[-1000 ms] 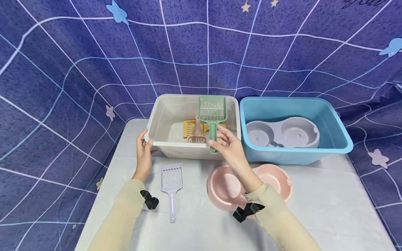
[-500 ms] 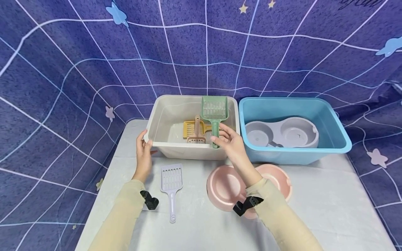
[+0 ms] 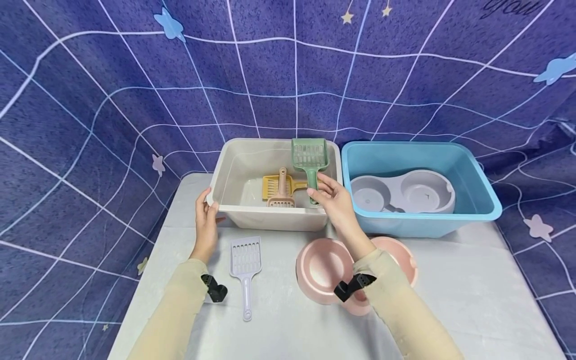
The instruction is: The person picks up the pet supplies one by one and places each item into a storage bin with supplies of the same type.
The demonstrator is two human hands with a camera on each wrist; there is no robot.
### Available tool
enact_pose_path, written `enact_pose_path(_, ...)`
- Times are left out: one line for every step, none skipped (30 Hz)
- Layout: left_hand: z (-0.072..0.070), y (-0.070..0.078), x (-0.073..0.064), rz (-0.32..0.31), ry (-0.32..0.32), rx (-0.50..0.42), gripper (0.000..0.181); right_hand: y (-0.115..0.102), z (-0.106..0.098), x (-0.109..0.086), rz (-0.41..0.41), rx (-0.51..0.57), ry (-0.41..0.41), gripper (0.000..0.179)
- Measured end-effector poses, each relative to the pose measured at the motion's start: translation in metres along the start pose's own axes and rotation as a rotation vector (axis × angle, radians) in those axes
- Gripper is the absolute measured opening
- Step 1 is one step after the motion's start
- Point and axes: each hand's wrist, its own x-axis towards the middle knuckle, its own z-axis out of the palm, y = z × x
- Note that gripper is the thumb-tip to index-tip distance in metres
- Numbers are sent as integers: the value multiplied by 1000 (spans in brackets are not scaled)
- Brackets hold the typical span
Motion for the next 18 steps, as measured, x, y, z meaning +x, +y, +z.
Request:
enact_pose_path(0,0,0,-1,2,0,47,0,0,1,1,-7,4,58)
enact_pose_path(0,0,0,-2,2,1,47,0,0,1,2,-10,6,57)
enact_pose_path(0,0,0,-5,2,2,47,0,0,2,2,-14,10,57)
enact_pose_path(0,0,0,-10,1,1,47,0,0,3,3,-21,15,57)
enact_pose_path(0,1,0,-16,0,-1,47,0,1,3,3,-27,21,57)
enact_pose_path(0,1,0,-21,-2,-3,48,0,1,4,3,-33,26,57)
enact_pose_path(0,1,0,-27,-6,-7,48,0,1,5,1,-43,30,57)
enact_pose_path(-1,2,1,-31,-10,-11,49,1,1,5,0,-50,35,57)
enact_pose_path(-1,2,1,-34,-14,-17,49,1,1,6,0,-59,40,56)
enact_pose_path(-1,2,1,-37,-17,-23,50,1,1,6,0,-65,45,56)
enact_pose_path(-1,2,2,-38,-21,-26,51,2,2,7,-1,-74,50,55)
enact_pose_path(-2,2,2,-36,-25,-27,51,3,2,8,-4,-81,53,55)
enact_pose_path(-2,2,2,-35,-28,-28,51,3,2,9,-7,-88,56,55)
enact_pose_path(-2,2,2,-33,-29,-27,51,4,2,9,-9,-91,59,54)
enact_pose_path(-2,2,2,-31,-29,-24,51,4,2,9,-14,-96,60,54)
enact_pose_path(-2,2,2,-27,-28,-21,50,5,2,10,-19,-101,60,53)
enact_pose_path(-2,1,2,-23,-25,-19,50,5,2,10,-21,-106,61,53)
enact_pose_path(-2,0,1,-19,-22,-18,49,5,2,10,-23,-108,59,53)
